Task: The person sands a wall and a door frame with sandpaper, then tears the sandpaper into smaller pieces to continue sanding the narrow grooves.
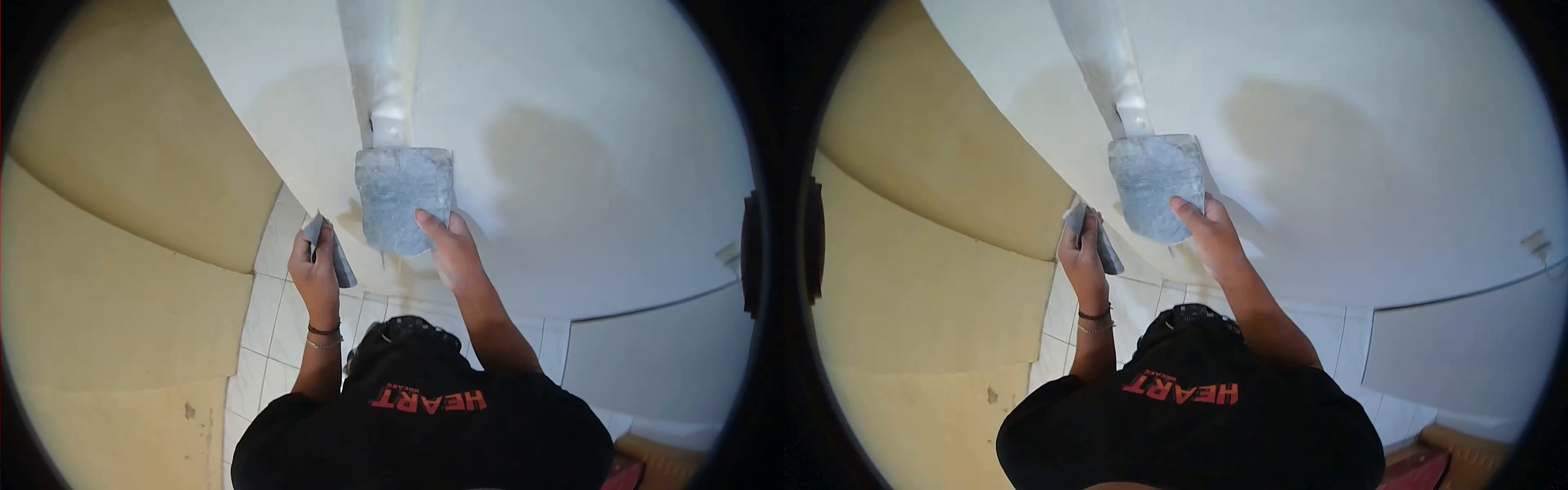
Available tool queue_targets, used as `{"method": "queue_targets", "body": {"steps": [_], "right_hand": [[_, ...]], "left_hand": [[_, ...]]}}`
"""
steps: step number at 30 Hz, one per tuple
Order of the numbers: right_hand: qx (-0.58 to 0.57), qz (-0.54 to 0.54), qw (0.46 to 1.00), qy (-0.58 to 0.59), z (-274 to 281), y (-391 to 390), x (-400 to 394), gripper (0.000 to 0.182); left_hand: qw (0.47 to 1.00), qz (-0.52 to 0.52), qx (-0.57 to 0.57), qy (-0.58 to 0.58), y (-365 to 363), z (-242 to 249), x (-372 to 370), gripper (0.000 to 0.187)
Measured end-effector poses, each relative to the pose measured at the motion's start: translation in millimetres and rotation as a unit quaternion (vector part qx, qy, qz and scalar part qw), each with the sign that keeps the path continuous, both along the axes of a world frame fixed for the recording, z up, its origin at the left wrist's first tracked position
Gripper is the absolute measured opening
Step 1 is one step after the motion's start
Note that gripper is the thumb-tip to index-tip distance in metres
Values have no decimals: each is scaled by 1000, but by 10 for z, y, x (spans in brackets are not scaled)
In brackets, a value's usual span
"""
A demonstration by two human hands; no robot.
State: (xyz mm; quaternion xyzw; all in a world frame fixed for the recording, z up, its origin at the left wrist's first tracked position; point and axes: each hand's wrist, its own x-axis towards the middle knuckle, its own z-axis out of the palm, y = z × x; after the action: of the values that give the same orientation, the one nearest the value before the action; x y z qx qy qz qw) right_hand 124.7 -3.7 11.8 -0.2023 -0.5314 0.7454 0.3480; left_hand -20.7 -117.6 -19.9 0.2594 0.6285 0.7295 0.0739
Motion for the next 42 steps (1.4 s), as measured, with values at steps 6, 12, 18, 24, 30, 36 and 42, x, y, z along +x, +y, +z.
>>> {"method": "queue_targets", "body": {"steps": [6, 12, 18, 24, 30, 36, 42], "right_hand": [[-19, -76, 996, -31, -491, -108, 458, 42], [17, -17, 991, -133, -460, -618, 382, 44], [131, -69, 988, -42, -558, -734, 313, 40], [147, 5, 988, -45, -366, -582, 193, 34], [261, -169, 948, -76, -426, -607, 35, 24], [479, -393, 776, -117, 103, -690, 70, 29], [562, -440, 690, -119, 616, -598, -91, 52]], "left_hand": [[982, -189, 14, 6, -77, -74, 190, 29], [931, -365, -4, 30, -155, 122, 205, 28], [919, -383, -21, -93, -269, 102, 286, 33], [929, -362, -65, -33, -309, 109, 149, 37], [957, -284, -28, -46, -296, 1, 79, 35], [978, -207, -15, 13, -215, 117, 44, 33], [975, -208, 32, 67, -116, 273, 77, 33]]}}
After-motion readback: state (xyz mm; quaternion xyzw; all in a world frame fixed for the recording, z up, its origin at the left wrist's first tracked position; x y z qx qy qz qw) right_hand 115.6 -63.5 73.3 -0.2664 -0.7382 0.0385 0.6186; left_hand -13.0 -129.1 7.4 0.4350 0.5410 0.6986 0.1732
